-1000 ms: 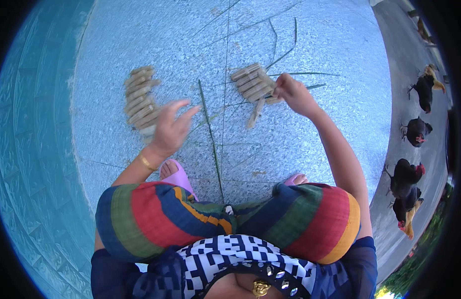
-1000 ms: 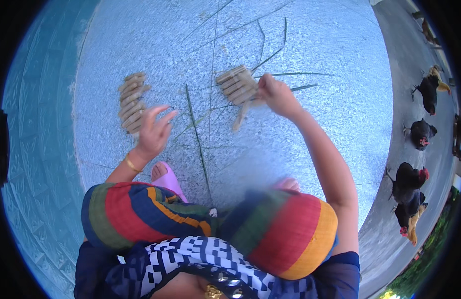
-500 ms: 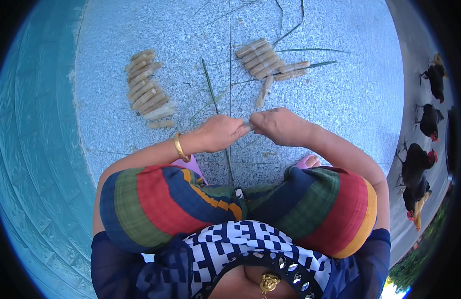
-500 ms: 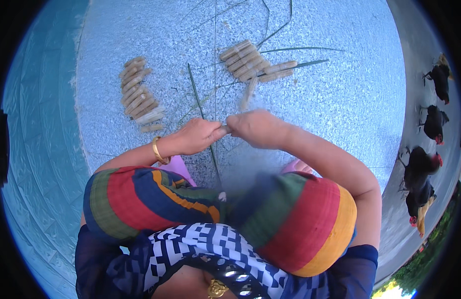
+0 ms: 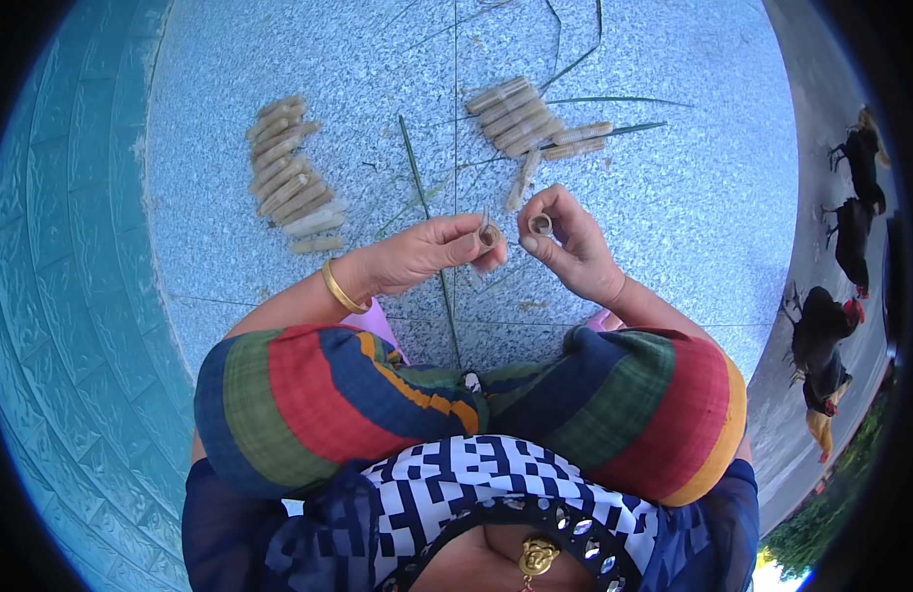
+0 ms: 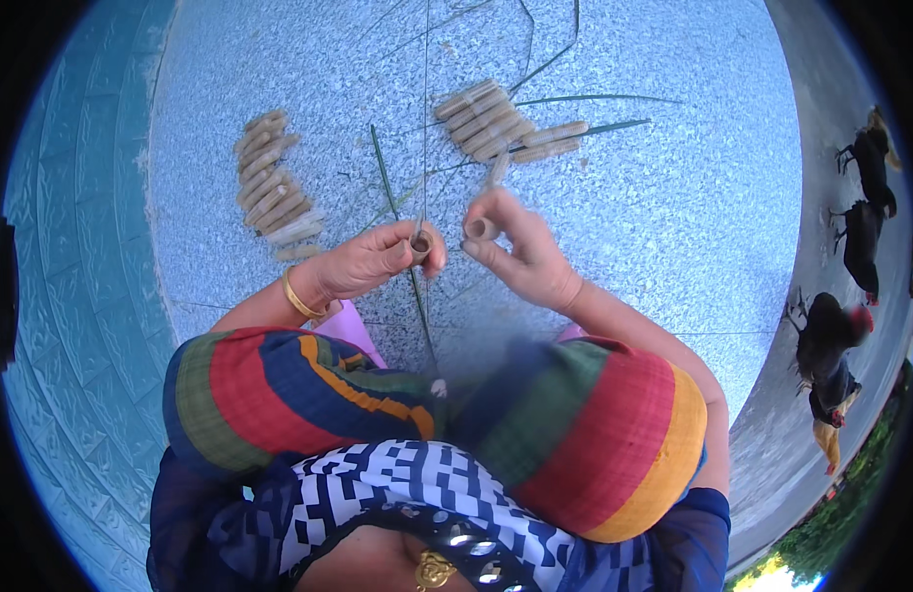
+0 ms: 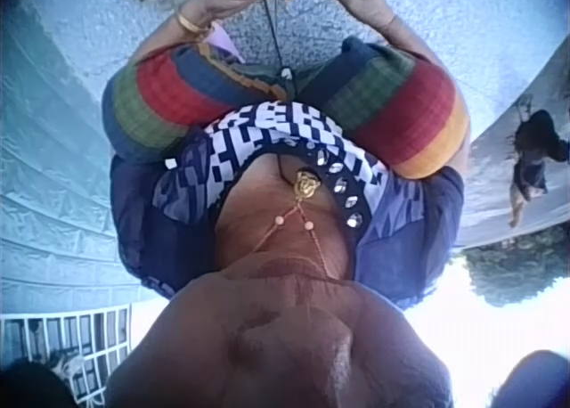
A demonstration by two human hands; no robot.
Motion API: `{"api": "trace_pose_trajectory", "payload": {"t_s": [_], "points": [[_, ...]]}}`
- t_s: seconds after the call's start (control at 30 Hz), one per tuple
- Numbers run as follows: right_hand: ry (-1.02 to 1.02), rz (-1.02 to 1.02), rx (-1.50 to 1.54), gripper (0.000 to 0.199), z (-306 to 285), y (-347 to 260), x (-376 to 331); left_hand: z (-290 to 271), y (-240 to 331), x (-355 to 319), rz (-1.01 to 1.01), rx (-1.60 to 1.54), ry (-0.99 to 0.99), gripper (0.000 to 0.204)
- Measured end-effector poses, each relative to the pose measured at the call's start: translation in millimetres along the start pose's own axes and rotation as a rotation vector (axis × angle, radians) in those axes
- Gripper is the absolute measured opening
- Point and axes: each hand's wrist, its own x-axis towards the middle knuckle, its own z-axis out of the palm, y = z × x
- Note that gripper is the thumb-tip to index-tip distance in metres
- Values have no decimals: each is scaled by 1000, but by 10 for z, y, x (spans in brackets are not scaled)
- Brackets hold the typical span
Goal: The recorder is sitting on the floor and assembling small cylindrical bamboo or husk sections onto thin sticks.
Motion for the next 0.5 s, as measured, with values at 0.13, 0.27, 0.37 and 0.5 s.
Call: {"api": "trace_pose_trajectory", "payload": {"t_s": [0.13, 0.27, 0.37, 0.5], "points": [[-31, 314, 236, 25, 73, -28, 21, -8, -112, 57, 214, 49, 174, 39], [-9, 219, 463, 43, 261, 51, 160, 7, -149, 136, 256, -50, 237, 43], [22, 183, 596, 42, 251, 110, 167, 42, -145, 245, 246, -23, 225, 49], [50, 98, 644, 20, -16, -118, 165, 68, -139, 225, 160, -27, 344, 67]]}}
